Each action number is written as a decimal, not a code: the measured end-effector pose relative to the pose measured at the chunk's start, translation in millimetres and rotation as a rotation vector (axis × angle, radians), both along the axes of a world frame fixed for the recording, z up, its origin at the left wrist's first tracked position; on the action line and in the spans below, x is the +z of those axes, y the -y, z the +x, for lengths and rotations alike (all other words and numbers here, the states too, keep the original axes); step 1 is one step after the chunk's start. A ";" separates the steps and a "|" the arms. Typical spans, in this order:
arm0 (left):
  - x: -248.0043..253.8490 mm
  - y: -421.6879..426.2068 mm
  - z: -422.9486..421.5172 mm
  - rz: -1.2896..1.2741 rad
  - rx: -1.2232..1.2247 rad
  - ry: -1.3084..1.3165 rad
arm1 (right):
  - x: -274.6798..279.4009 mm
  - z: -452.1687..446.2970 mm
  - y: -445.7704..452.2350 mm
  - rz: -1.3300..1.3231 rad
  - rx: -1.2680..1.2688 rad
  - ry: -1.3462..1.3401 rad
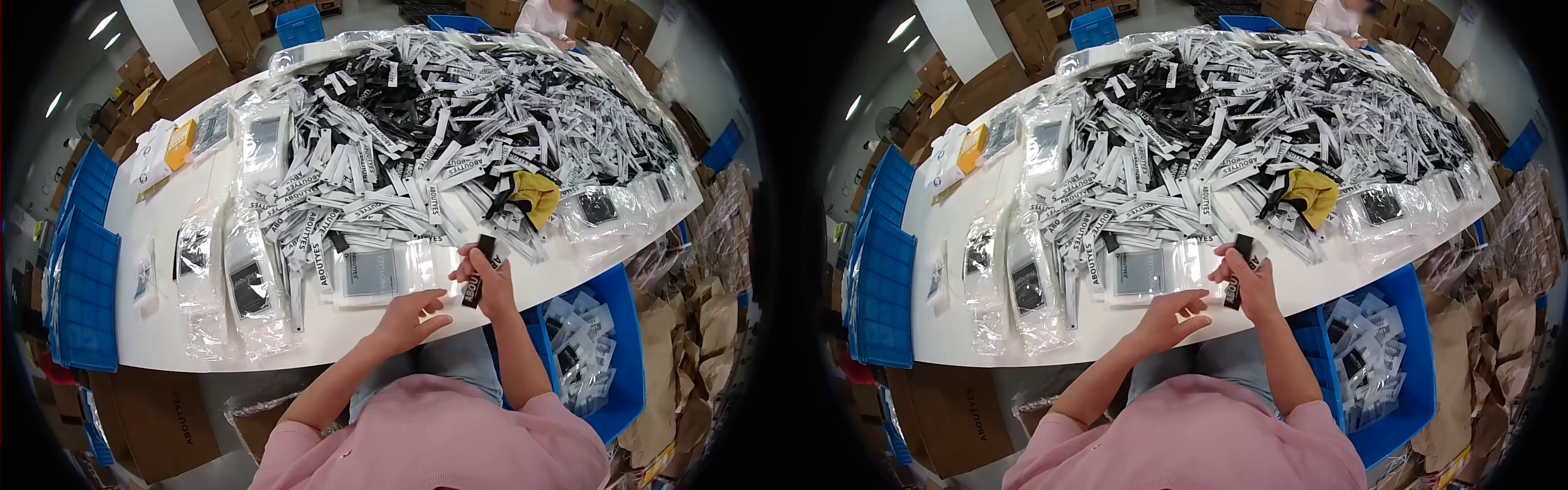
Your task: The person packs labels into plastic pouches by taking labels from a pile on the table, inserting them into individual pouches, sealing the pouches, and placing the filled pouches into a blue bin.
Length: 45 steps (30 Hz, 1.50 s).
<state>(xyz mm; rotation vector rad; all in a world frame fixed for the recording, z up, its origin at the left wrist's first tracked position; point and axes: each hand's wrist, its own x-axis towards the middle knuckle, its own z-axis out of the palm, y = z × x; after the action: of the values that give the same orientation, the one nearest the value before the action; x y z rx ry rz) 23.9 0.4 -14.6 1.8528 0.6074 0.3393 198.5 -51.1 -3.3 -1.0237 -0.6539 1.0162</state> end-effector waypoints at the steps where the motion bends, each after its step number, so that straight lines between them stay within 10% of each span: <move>1: -1.4 -7.1 -7.3 0.003 0.003 0.002 | 4.4 1.5 -3.7 0.039 -0.091 0.028; 3: -8.6 -20.3 -21.0 0.728 0.083 0.016 | -3.7 8.7 -12.2 0.013 -0.191 0.182; 6: -22.1 -33.6 -35.8 0.765 0.046 -0.140 | -40.0 8.1 -29.6 0.129 -0.366 0.363; 9: -45.0 -48.8 -43.8 0.862 0.000 -0.201 | -95.8 23.9 -35.9 -0.293 -0.311 0.368; 18: -30.5 -66.3 -41.2 0.778 -0.200 -0.183 | -93.1 41.8 -37.1 -0.247 -0.445 0.769; 28: -48.7 -57.7 -50.1 0.750 -0.065 0.095 | -96.8 42.1 -36.8 -0.176 -0.321 0.344; 38: -30.3 -51.4 -38.8 0.631 0.351 0.084 | -102.4 34.3 -22.3 -0.187 -0.488 0.688; 45: -14.7 -25.3 -31.1 1.149 0.263 0.161 | -33.8 -3.9 -2.4 -0.134 -0.166 0.458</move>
<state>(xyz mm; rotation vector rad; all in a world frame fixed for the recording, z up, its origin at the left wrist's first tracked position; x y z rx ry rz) -7.2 25.8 -29.2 2.7777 0.5848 1.1843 194.7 -48.7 -37.1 -1.4240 -0.8631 0.6886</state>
